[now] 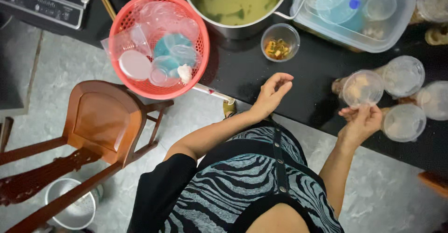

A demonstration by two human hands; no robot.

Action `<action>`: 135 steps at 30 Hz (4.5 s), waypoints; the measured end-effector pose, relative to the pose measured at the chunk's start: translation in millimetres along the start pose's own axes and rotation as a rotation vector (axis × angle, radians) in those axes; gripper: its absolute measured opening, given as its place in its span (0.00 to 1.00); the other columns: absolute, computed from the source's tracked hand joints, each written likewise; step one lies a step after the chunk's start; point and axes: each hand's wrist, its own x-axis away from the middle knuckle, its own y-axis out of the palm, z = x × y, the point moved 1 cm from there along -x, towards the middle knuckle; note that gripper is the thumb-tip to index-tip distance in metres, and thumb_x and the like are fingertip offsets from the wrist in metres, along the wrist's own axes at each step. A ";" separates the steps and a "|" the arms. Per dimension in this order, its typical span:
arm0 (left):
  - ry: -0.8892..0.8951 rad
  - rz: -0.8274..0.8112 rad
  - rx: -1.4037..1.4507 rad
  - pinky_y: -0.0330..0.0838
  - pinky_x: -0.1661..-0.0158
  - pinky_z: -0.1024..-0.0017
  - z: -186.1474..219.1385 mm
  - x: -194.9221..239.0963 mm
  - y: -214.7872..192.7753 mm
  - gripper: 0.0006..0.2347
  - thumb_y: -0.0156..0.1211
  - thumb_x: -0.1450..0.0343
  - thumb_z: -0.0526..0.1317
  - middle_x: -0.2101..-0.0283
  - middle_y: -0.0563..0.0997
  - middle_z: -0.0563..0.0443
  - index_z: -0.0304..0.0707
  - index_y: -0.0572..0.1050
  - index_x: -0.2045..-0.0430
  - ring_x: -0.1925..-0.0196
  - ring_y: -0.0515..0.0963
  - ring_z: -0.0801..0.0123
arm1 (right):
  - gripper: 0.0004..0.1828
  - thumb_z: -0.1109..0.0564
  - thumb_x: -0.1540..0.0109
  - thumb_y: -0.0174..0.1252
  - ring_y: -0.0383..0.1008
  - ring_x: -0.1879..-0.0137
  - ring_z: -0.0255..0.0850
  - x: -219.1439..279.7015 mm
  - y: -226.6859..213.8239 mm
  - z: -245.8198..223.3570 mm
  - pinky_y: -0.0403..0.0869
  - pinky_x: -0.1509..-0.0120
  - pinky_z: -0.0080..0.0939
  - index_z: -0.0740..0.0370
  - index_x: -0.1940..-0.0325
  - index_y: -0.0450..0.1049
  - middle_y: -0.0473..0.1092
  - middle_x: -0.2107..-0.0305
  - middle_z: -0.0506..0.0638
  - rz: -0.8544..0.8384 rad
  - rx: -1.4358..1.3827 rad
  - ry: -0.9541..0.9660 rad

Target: The person seals multiple small plastic food containers with clear plastic lids. They wipe the rims with a tissue, place lids on top, and press down to secure them. The sealed containers are set aside on the countertop.

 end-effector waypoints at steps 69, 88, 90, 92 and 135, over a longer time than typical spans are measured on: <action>1.091 -0.140 -1.159 0.65 0.54 0.57 153.8 44.1 -113.8 0.14 0.65 0.36 0.39 0.51 0.78 0.52 0.37 0.79 0.58 0.52 0.74 0.58 | 0.24 0.65 0.30 0.51 0.76 0.64 0.35 62.9 189.4 -104.3 0.77 0.59 0.34 0.65 0.29 0.59 0.74 0.60 0.54 -0.750 -0.158 0.131; 0.082 0.183 -0.228 0.75 0.61 0.75 11.6 -48.8 -106.4 0.21 0.61 0.25 0.40 0.53 0.74 0.46 0.28 0.65 0.39 0.62 0.77 0.74 | 0.13 0.66 0.31 0.57 0.73 0.66 0.29 31.0 151.9 -68.2 0.73 0.61 0.28 0.66 0.42 0.70 0.76 0.66 0.50 -0.438 0.127 0.020; 0.050 0.181 -0.221 0.74 0.67 0.76 3.1 -66.3 -97.9 0.23 0.61 0.24 0.42 0.59 0.76 0.47 0.28 0.64 0.39 0.69 0.77 0.75 | 0.13 0.66 0.31 0.57 0.73 0.65 0.29 27.0 150.9 -67.6 0.73 0.61 0.28 0.66 0.42 0.70 0.76 0.65 0.50 -0.432 0.118 0.021; -0.017 0.176 -0.251 0.70 0.76 0.77 3.2 -79.1 -89.5 0.24 0.61 0.25 0.44 0.70 0.77 0.49 0.27 0.63 0.38 0.77 0.75 0.76 | 0.13 0.66 0.31 0.57 0.74 0.65 0.30 26.8 146.6 -70.9 0.73 0.60 0.29 0.66 0.41 0.69 0.76 0.65 0.50 -0.437 0.111 0.020; -0.178 -0.055 0.039 0.79 0.71 0.77 28.3 -2.2 -63.7 0.25 0.67 0.31 0.30 0.66 0.77 0.48 0.27 0.63 0.40 0.69 0.82 0.72 | 0.18 0.62 0.34 0.62 0.68 0.68 0.27 23.2 162.9 -36.8 0.69 0.68 0.28 0.66 0.41 0.70 0.67 0.65 0.44 -0.472 0.391 -0.057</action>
